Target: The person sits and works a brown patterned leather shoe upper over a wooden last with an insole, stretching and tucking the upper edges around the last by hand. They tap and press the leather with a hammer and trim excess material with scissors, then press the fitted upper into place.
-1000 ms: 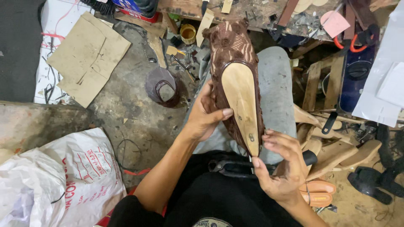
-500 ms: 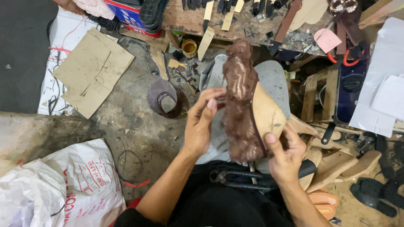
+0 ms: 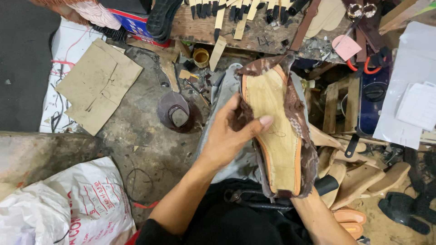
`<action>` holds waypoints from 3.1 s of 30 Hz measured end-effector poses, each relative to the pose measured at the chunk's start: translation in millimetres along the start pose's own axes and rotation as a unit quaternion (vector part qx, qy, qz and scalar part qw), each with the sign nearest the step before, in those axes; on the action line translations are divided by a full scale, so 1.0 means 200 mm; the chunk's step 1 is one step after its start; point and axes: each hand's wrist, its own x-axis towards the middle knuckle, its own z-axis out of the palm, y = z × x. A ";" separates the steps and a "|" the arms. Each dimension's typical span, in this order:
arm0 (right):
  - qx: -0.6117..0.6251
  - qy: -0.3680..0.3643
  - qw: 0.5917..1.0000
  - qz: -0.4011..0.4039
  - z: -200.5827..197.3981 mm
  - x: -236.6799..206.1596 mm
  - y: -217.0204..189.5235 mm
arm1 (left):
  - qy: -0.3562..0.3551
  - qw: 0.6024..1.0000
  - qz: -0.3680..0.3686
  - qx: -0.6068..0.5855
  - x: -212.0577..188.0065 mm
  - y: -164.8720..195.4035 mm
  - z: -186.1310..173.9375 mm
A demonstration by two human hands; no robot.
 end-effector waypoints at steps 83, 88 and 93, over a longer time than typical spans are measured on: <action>-0.256 0.025 0.965 -0.054 -0.03 -0.14 -0.06 | -0.070 0.983 -0.167 -0.025 -0.25 -0.31 -0.19; -0.458 0.098 0.862 -0.194 0.11 -0.18 -0.18 | 0.004 0.994 -0.060 0.088 -0.13 -0.12 -0.13; -0.642 0.051 0.752 -0.141 0.23 -0.27 -0.30 | 0.019 0.805 0.262 0.532 0.07 -0.01 -0.06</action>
